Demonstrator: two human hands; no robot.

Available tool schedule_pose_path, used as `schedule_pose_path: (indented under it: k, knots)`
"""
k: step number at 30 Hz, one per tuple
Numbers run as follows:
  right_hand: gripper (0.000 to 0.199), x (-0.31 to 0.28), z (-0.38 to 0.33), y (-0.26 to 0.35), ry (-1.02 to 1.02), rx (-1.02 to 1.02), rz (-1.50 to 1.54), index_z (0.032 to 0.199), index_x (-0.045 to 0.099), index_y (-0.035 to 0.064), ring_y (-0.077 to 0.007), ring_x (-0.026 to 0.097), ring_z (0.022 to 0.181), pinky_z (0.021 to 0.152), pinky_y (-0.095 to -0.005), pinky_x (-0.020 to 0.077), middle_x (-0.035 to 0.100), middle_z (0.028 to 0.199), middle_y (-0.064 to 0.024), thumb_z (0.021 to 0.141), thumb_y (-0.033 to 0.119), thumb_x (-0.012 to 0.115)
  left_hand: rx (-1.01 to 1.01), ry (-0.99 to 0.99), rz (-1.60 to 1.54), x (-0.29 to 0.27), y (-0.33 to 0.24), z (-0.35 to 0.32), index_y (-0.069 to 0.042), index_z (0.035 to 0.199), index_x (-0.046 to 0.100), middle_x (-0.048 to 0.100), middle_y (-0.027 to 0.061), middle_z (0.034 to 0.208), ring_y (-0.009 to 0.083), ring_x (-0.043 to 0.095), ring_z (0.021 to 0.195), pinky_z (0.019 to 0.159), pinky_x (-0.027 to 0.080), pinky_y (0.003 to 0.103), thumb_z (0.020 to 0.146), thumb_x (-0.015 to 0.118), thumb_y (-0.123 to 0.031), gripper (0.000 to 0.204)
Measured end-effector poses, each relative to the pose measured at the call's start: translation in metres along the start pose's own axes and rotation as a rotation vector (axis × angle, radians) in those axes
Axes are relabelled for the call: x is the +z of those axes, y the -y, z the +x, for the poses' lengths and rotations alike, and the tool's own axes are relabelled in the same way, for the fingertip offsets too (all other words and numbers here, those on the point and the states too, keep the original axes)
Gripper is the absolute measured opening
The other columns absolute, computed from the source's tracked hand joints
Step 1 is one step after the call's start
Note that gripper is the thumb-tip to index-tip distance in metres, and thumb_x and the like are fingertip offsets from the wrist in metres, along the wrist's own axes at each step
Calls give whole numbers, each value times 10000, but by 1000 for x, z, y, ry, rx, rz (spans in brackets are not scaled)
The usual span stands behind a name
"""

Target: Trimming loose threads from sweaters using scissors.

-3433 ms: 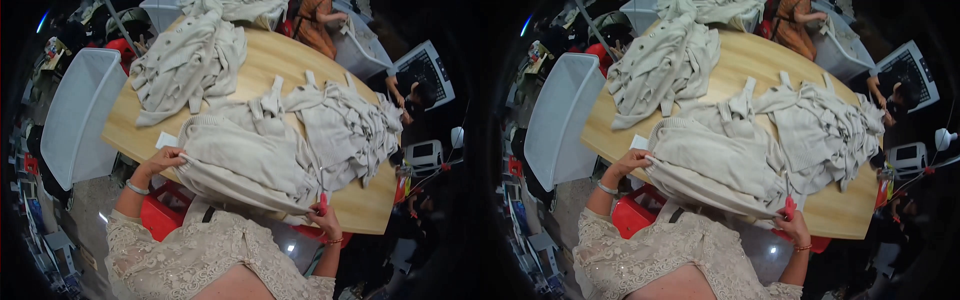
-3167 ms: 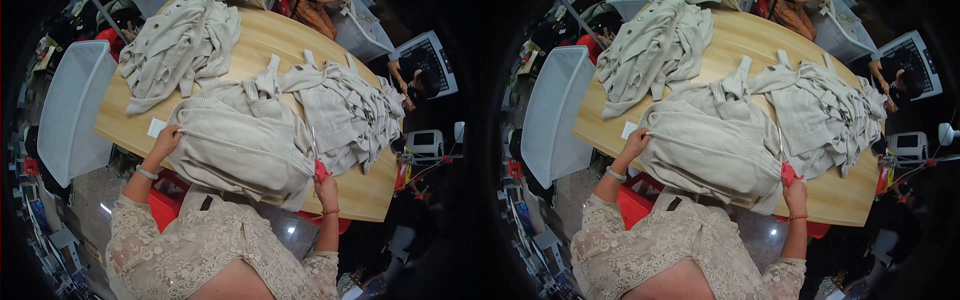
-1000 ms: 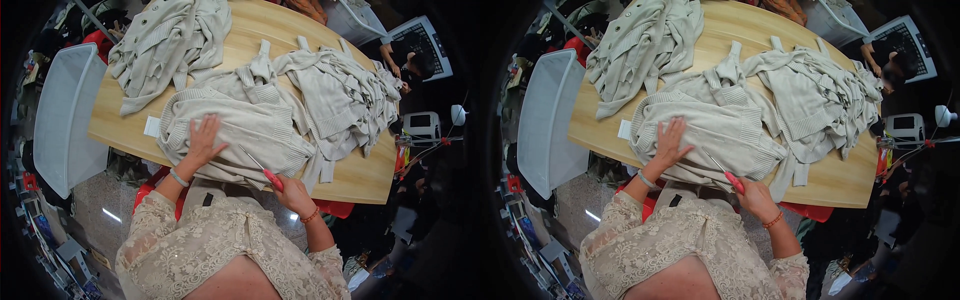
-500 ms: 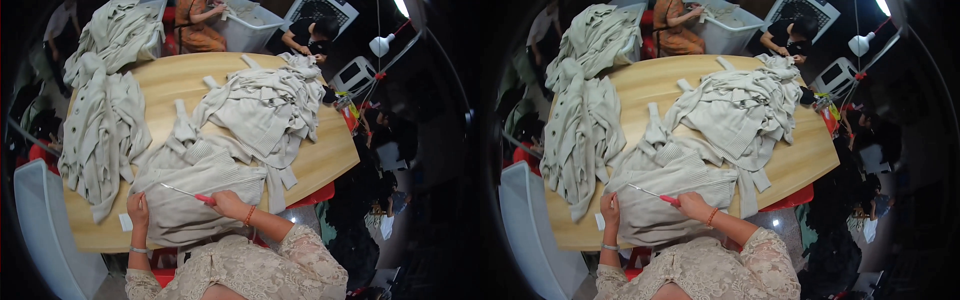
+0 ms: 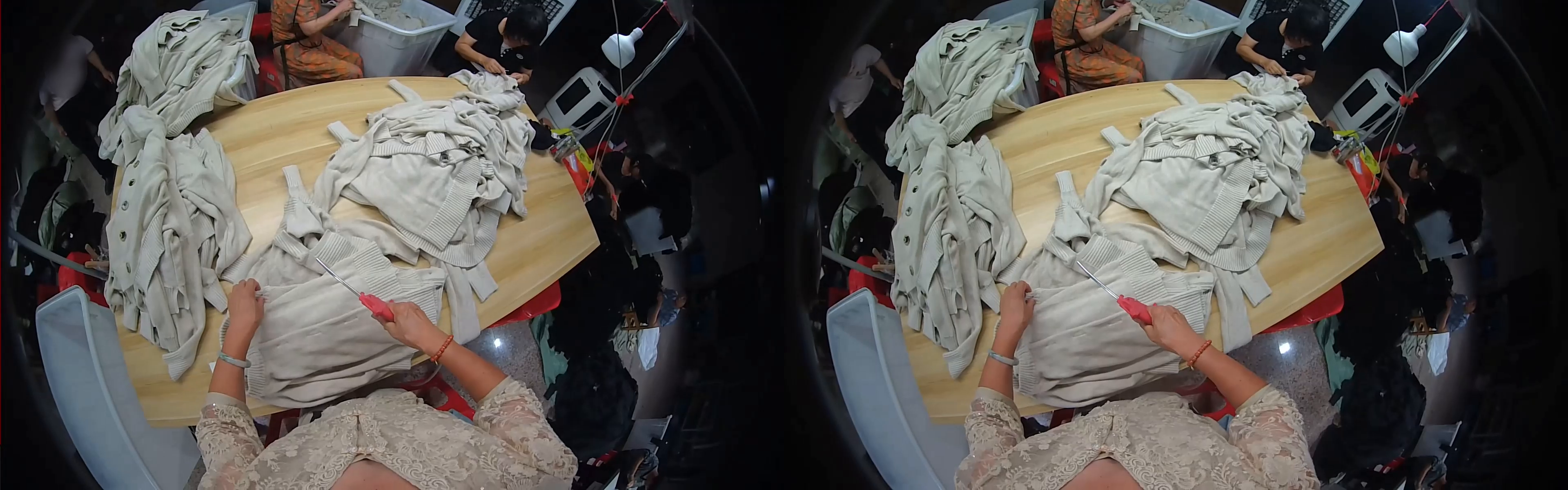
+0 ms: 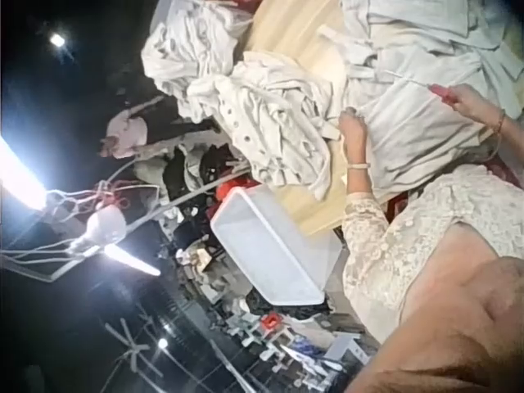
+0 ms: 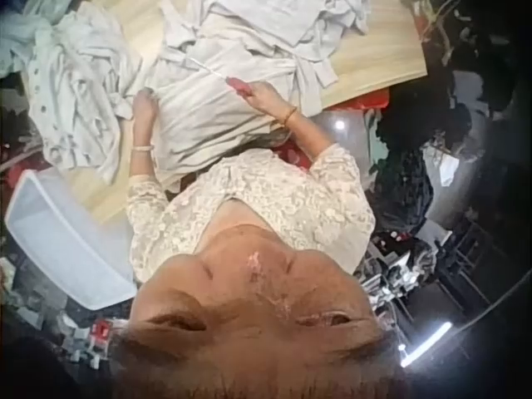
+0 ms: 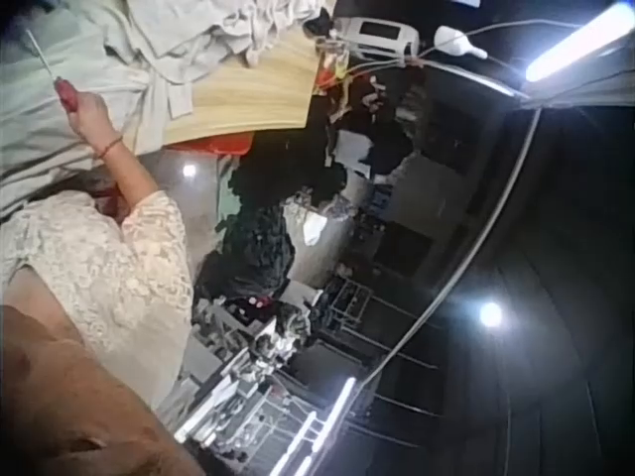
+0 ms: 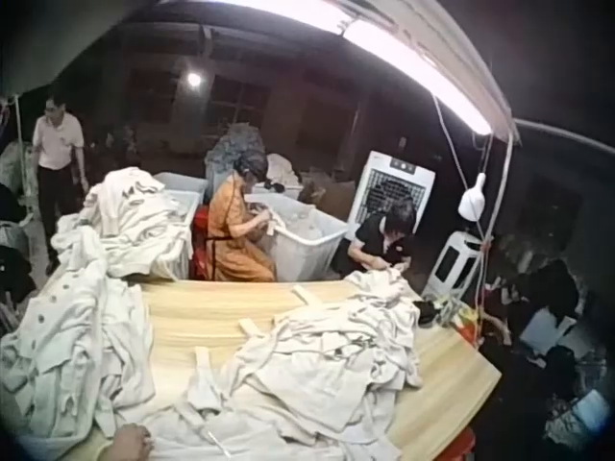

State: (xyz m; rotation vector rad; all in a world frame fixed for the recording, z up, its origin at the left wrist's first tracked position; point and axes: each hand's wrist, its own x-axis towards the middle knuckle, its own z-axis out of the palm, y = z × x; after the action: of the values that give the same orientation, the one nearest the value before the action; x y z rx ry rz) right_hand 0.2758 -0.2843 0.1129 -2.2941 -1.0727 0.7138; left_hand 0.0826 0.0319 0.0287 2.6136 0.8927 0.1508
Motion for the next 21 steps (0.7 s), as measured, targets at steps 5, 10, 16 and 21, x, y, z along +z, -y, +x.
schedule_pose_path:
  k: [5, 10, 16, 21]
  knots:
    - [260, -3, 20, 36, 1, -187, 149, 908, 597, 4, -429, 610, 800, 705, -472, 486, 629, 811, -240, 836, 237, 687, 80, -232, -215, -23, -22, -10, -44, 929, 564, 592, 147, 864, 327, 582, 797, 708, 468, 431, 743, 667, -7, 216]
    - [382, 12, 45, 87, -40, -401, 173, 1024, 548, -3, -408, 608, 888, 761, -458, 491, 619, 928, -229, 766, 213, 728, 311, -289, -481, -99, -111, -60, -37, 950, 572, 653, 142, 891, 295, 642, 767, 663, 513, 360, 732, 620, 100, 262]
    - [250, 30, 69, 76, -113, -268, -69, 955, 551, 28, -407, 622, 855, 752, -479, 496, 637, 886, -212, 724, 82, 631, 136, -381, -612, -129, -119, -113, -39, 979, 542, 698, 103, 982, 112, 591, 541, 488, 450, 243, 822, 594, 88, 208]
    - [151, 25, 85, 54, -207, -202, -264, 923, 566, 30, -404, 653, 755, 699, -492, 509, 659, 834, -213, 776, 62, 554, -125, -557, -895, -114, -99, -144, -30, 1029, 509, 667, 123, 1075, 99, 628, 585, 475, 468, 208, 886, 537, 73, 178]
